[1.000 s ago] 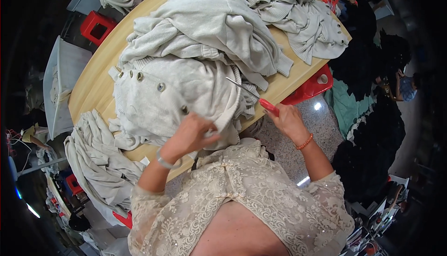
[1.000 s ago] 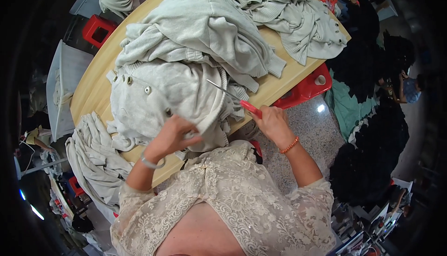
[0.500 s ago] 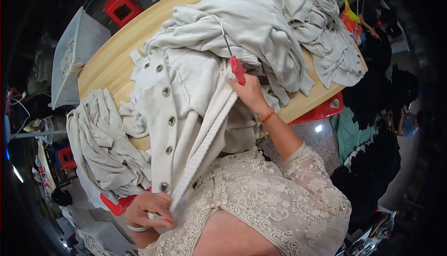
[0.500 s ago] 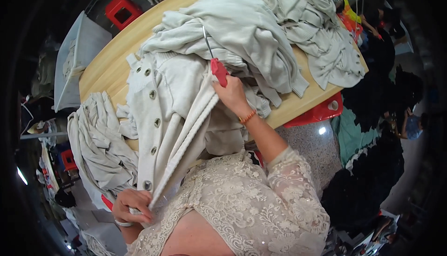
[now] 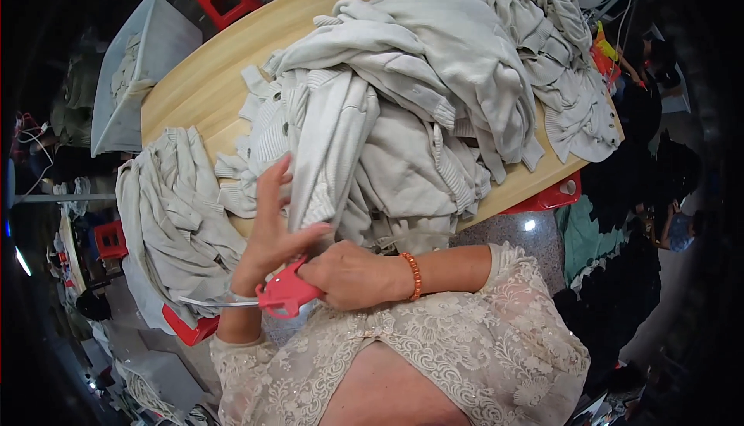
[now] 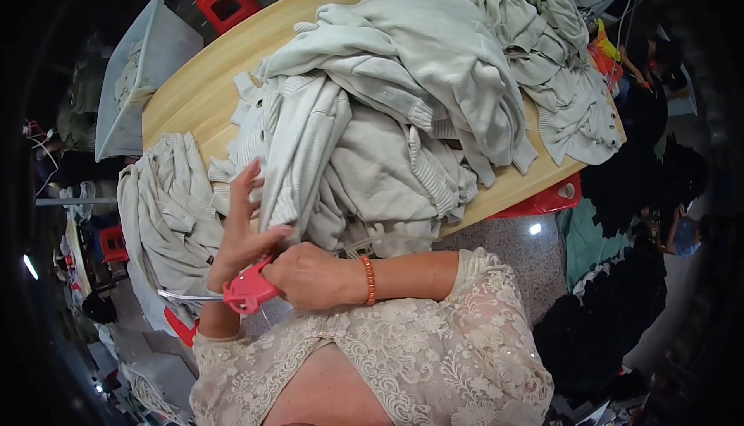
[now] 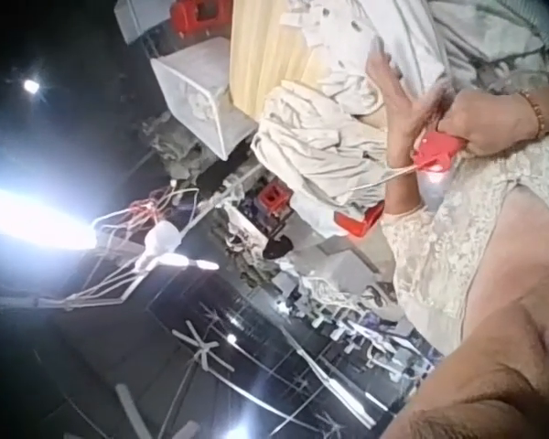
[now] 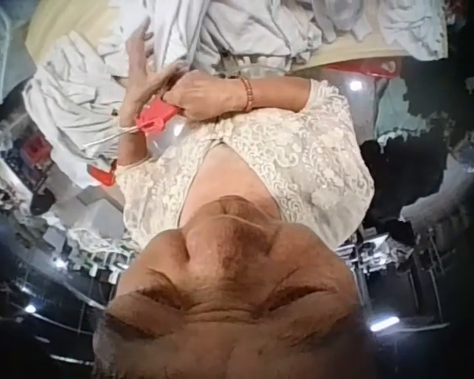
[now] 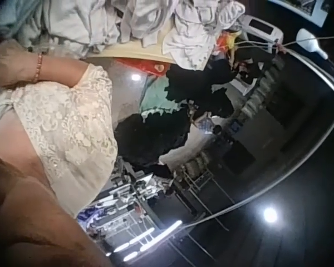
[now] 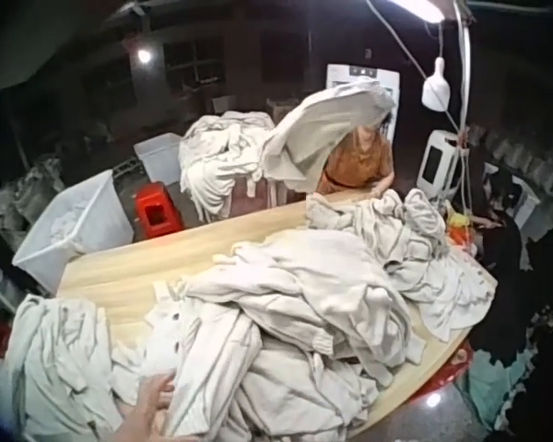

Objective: Trim loose threads from white cardigans using scissors in a garment manufacturing environment.

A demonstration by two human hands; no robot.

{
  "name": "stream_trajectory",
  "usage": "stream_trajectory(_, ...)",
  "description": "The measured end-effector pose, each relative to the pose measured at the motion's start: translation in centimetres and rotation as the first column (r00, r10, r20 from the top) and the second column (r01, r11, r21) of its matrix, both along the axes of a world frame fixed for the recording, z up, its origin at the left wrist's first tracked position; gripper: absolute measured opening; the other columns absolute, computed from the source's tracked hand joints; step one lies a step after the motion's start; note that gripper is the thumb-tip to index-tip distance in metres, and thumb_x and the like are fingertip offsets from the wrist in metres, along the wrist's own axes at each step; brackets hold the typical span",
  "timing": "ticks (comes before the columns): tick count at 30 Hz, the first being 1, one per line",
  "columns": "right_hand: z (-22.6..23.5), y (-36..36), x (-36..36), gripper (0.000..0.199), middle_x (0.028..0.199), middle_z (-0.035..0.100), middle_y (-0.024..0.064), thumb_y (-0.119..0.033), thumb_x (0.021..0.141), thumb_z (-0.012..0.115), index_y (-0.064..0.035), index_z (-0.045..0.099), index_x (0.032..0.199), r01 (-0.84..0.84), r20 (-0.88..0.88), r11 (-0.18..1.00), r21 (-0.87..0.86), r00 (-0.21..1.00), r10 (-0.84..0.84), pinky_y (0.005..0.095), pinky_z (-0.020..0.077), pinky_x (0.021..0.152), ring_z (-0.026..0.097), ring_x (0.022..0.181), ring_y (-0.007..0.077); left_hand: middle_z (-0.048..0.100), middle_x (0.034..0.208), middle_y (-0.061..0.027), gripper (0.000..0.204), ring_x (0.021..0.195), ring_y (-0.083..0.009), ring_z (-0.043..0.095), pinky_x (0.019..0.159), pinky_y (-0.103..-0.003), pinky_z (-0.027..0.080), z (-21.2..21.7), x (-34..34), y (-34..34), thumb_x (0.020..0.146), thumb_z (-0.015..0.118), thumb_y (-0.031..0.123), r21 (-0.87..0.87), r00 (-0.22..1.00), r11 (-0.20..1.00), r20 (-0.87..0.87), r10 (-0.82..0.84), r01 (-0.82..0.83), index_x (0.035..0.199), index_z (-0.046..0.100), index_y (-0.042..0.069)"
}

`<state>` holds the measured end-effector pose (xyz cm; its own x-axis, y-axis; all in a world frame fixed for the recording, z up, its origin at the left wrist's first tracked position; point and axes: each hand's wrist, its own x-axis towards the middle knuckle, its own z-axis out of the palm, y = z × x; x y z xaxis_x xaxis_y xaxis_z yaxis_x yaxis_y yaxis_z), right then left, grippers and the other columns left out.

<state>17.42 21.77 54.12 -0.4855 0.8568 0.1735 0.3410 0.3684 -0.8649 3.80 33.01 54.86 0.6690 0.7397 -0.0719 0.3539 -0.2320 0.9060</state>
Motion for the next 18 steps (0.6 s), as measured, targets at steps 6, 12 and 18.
stream_trajectory(6,-0.1,0.2,2.0,0.016,0.072,0.064,0.0193,-0.015,0.076,0.069,-0.0028,0.062,0.084,0.083,-0.032,0.983,-0.162,0.995,-0.090,0.0454,0.0500,0.065,0.063,0.072,0.0400,0.048,0.127,-0.0209,0.075,0.113,-0.0343,0.051,0.096,-0.040,0.042,-0.9,3.1,2.4,0.069,0.078,0.009,0.467,0.913,0.825,-0.386,-0.135,0.319,0.137,0.046,0.009)
stream_trajectory(12,-1.0,1.0,6.0,0.017,0.073,0.062,0.0169,-0.011,0.080,0.070,-0.0020,0.065,0.094,0.514,-0.119,0.856,-0.058,0.847,-0.517,0.0353,0.0473,0.058,0.061,0.062,0.0317,0.061,0.109,-0.0189,0.033,0.102,-0.0352,0.058,0.089,-0.038,0.047,-5.5,-0.4,3.4,0.080,0.068,0.004,0.385,0.994,0.921,-0.063,0.091,-0.060,0.113,0.064,0.004)
stream_trajectory(18,0.0,5.5,5.6,0.018,0.077,0.062,0.0148,-0.001,0.072,0.067,-0.0042,0.063,0.090,0.503,-0.041,0.831,0.235,0.860,-0.509,0.0398,0.0475,0.057,0.062,0.068,0.0351,0.064,0.096,-0.0098,0.015,0.090,-0.0177,0.060,0.078,-0.027,0.046,-2.6,-4.0,1.2,0.087,0.061,-0.001,0.049,0.972,0.992,0.213,0.103,-0.116,0.101,0.066,-0.002)
